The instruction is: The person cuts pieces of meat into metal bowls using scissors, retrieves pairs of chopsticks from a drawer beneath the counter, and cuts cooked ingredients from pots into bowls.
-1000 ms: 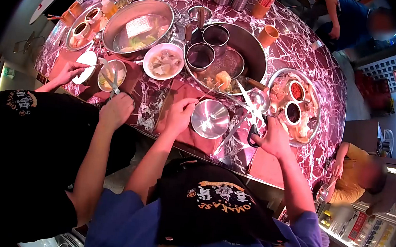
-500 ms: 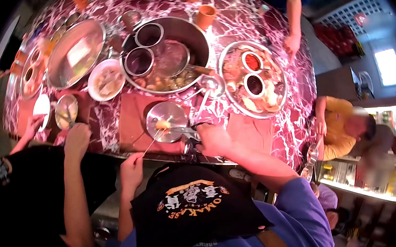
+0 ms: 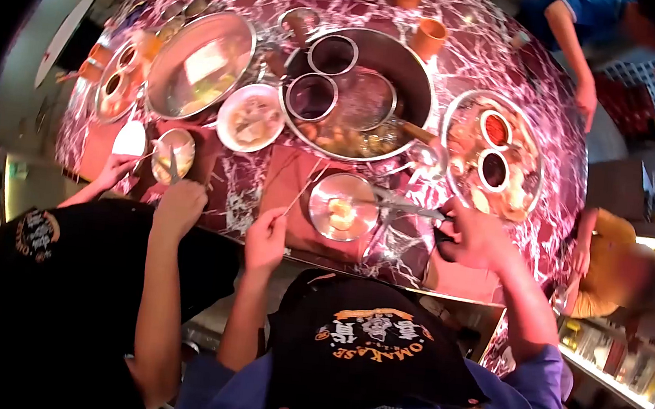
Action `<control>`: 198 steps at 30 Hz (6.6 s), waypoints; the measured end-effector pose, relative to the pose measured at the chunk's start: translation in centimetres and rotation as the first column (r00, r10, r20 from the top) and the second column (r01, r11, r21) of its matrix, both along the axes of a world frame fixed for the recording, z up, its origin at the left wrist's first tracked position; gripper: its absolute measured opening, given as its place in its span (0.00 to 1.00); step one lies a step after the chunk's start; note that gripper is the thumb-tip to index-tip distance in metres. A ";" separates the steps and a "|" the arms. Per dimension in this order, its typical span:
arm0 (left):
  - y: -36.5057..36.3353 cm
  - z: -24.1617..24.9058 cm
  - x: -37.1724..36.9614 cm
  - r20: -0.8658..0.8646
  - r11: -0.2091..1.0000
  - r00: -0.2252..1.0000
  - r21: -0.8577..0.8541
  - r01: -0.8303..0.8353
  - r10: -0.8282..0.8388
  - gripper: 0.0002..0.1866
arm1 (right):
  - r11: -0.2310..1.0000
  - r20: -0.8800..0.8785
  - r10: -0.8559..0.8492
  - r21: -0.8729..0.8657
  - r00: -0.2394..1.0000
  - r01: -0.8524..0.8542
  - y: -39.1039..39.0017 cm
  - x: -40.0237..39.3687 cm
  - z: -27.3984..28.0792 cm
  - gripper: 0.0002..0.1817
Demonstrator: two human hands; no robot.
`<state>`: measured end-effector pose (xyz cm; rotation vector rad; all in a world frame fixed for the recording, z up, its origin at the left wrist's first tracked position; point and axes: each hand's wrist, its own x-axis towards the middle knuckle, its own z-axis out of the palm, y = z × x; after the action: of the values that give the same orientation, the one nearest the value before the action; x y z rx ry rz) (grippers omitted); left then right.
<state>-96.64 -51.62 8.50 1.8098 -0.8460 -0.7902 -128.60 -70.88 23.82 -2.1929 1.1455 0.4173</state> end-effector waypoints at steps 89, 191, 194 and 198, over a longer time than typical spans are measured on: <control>2.2 -2.4 -4.3 0.661 0.995 0.748 -0.028 0.092 -0.050 0.09 | 0.920 0.107 0.343 -0.237 0.933 -0.311 -1.4 1.7 -3.6 0.32; -15.4 4.2 4.4 0.137 0.990 0.986 -0.092 0.107 -0.094 0.14 | 0.942 -0.130 0.336 0.063 0.933 -0.331 -3.9 2.6 -2.3 0.26; -20.7 6.1 6.0 0.523 0.966 0.848 -0.252 0.060 0.084 0.23 | 0.976 0.166 0.201 0.052 0.965 -0.212 -4.6 -0.7 -0.9 0.30; -28.1 7.8 6.1 0.573 0.940 0.774 -0.331 -0.080 0.268 0.37 | 0.960 0.174 -0.134 0.268 0.976 0.084 -4.9 -2.1 -0.5 0.31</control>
<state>-90.52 -79.72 16.34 1.8542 -1.1119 0.0807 -130.68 -75.78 23.36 -1.8881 1.0382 0.2845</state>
